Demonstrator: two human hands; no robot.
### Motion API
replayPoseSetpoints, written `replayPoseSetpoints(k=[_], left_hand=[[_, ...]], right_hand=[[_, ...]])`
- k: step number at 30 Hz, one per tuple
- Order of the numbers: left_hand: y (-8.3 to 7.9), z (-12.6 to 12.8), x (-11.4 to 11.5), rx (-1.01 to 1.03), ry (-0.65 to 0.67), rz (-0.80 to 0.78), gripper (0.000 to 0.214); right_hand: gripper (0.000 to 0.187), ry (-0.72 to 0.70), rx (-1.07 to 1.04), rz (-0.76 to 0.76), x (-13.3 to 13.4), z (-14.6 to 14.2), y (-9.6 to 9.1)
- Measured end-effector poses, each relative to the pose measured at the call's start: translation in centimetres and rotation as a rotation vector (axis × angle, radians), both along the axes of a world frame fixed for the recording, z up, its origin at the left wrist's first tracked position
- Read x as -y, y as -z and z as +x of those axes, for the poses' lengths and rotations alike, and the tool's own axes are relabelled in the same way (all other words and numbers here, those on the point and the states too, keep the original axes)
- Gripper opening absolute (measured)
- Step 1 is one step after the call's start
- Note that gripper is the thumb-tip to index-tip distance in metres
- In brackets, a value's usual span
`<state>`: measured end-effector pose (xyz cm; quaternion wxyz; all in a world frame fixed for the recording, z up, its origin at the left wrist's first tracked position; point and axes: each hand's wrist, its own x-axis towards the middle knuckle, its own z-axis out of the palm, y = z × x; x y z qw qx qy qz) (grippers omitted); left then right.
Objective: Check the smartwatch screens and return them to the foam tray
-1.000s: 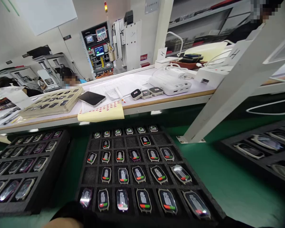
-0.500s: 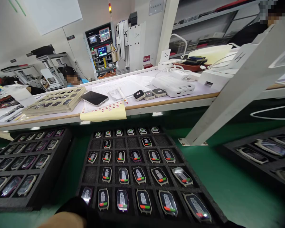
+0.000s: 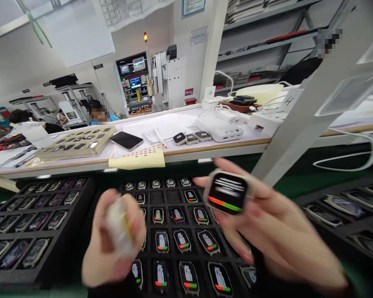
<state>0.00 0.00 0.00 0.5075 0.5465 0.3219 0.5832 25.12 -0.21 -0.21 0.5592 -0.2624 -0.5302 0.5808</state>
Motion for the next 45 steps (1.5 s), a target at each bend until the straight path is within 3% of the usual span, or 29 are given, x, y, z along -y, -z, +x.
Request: replayPoseSetpoints(k=[4, 9, 13, 18, 27, 35, 45], left_hand=[[-0.6, 2.2, -2.5, -0.087, 0.059, -0.03, 0.051], [0.4, 3.5, -4.1, -0.199, 0.011, -0.021, 0.045], [0.6, 3.6, -3.9, -0.235, 0.038, -0.06, 0.048], [0.6, 3.8, -4.0, -0.295, 0.05, -0.067, 0.042], [0.4, 3.5, -4.4, -0.356, -0.014, -0.064, 0.039], [1.2, 3.8, -5.1, -0.249, 0.003, -0.028, 0.045], [1.4, 3.9, -5.2, -0.229, -0.031, -0.014, 0.05]], right_hand=[[0.056, -0.105, -0.045, -0.035, -3.3, -1.7, 0.7], [0.056, -0.054, 0.026, -0.03, -5.1, -2.5, 1.7], [0.048, 0.01, 0.04, -0.024, -5.2, -2.2, 1.7], [0.055, 0.093, 0.06, -0.059, -5.3, -2.3, 1.6], [0.065, 0.102, 0.048, -0.094, -5.7, -2.4, 2.2], [0.046, 0.079, -0.015, -0.12, -5.9, -2.2, 2.5], [0.046, 0.106, 0.003, -0.118, -5.8, -2.3, 2.5]])
